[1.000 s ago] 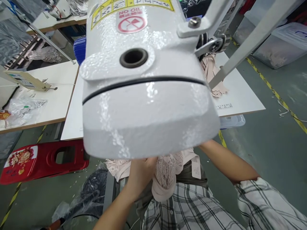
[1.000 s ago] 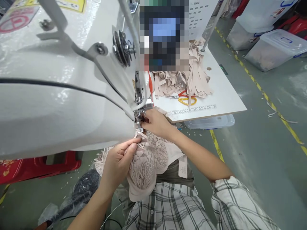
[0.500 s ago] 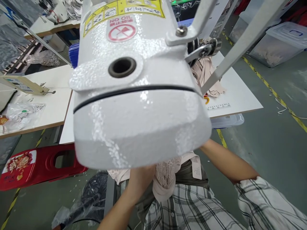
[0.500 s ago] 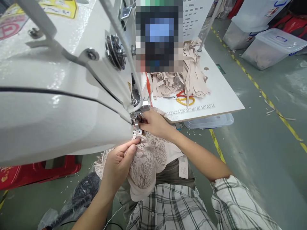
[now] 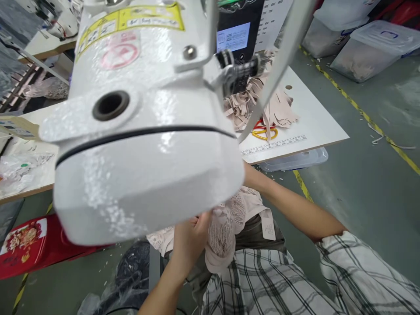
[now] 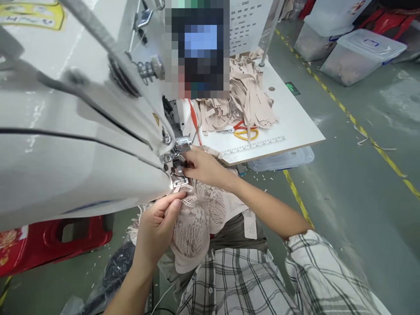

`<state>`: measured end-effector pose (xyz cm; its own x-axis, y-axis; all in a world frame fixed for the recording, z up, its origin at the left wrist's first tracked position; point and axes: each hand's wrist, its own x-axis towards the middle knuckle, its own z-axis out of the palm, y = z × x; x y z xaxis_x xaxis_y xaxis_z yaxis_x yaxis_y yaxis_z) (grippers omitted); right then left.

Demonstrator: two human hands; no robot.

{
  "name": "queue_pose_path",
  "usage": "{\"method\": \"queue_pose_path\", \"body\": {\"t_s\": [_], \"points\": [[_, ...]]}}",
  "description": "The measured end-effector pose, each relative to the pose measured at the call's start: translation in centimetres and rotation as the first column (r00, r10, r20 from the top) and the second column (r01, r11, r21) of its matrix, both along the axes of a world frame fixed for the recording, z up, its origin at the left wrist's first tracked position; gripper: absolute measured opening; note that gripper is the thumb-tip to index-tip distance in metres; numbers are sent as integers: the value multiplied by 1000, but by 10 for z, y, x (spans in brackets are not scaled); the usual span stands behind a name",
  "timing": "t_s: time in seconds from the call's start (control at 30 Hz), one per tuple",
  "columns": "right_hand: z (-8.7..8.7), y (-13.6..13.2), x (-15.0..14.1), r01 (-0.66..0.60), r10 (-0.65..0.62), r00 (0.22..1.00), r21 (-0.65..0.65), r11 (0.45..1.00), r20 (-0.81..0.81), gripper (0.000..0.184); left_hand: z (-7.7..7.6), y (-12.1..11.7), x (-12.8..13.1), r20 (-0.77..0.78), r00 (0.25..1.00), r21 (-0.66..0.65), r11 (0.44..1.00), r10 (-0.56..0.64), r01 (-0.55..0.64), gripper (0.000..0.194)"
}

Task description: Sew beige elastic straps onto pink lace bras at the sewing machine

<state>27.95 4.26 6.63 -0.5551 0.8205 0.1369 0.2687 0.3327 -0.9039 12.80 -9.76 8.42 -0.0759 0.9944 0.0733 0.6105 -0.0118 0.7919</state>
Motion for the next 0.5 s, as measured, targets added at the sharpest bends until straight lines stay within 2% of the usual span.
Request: {"method": "queue_pose_path", "body": {"t_s": [0.17, 0.27, 0.5], "points": [[1, -1, 0, -24, 22, 999, 71, 997, 23, 7, -1, -2, -3, -170, 983, 75, 993, -72, 86, 28], [-2, -2, -2, 4, -4, 1000, 106, 994, 2, 4, -6, -3, -9, -277, 960, 165, 981, -49, 98, 27], [-7, -5, -8, 57, -58, 998, 119, 991, 6, 5, -16, -8, -18, -316, 949, 234, 970, 8, 70, 26]]}}
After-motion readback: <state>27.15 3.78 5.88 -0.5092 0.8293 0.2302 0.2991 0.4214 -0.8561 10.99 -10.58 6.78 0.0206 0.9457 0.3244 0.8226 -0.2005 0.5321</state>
